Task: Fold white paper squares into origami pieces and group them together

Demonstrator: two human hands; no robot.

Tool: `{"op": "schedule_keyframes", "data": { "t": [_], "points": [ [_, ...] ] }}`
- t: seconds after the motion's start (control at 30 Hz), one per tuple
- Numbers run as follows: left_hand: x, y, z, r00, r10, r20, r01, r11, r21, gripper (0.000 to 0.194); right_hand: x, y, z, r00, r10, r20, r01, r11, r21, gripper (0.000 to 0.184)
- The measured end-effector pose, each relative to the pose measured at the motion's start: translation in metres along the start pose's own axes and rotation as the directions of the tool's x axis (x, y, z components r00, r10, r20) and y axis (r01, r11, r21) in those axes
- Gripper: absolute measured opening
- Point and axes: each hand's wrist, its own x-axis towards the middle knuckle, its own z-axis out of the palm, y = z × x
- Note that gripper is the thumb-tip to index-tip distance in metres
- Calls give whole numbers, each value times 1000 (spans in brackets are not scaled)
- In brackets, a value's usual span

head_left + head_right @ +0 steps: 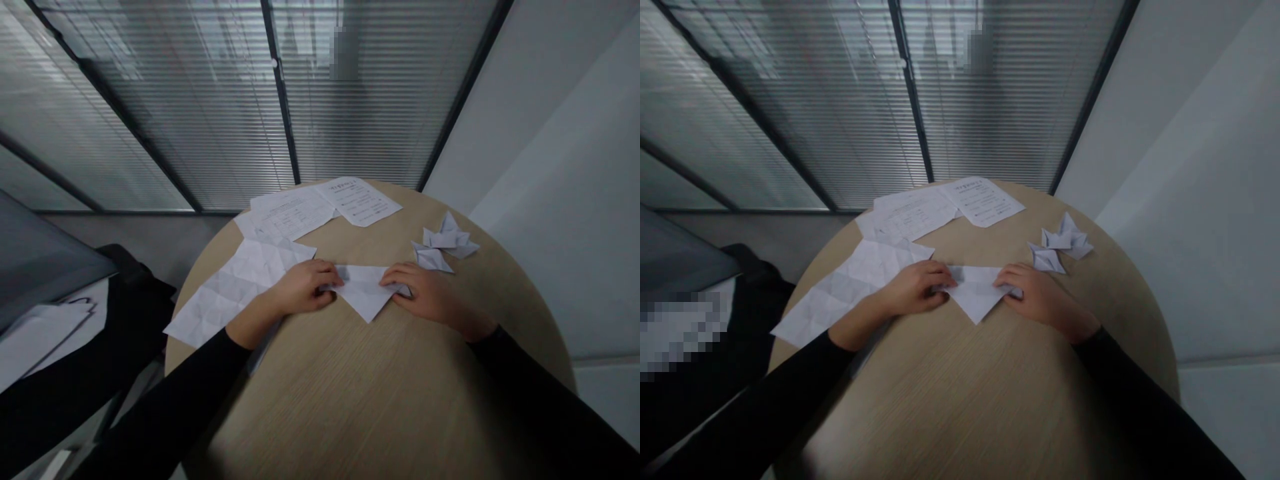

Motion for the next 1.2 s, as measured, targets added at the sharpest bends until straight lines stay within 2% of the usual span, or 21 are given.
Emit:
{"op": "schedule_keyframes", "data": {
  "t": [0.2,0.3,0.43,0.67,0.83,0.97,1.2],
  "points": [
    [-2,-4,-5,998,36,47,-37,999,17,37,-9,5,-13,998,-17,60,13,998,68,40],
    [-1,-4,-7,998,38,47,-37,999,-7,35,-10,11,-15,997,-12,73,7,998,67,34],
    [2,0,-7,999,25,31,-24,1000,-5,27,-8,16,-12,998,-2,63,-3,996,87,27],
    [1,0,-2,998,-60,-31,62,997,52,23,-5,13,0,998,55,-20,-55,998,17,35],
    [-2,-3,-1,979,-199,-42,201,976,79,56,-6,16,1,996,77,-53,-79,996,-39,50],
    [-2,-3,-1,974,-228,-15,229,970,87,58,-6,20,3,995,85,-42,-87,995,-48,47],
    [-5,-5,2,978,-209,-11,210,977,50,60,-4,13,3,993,86,-78,-86,996,3,48]
  ]
}}
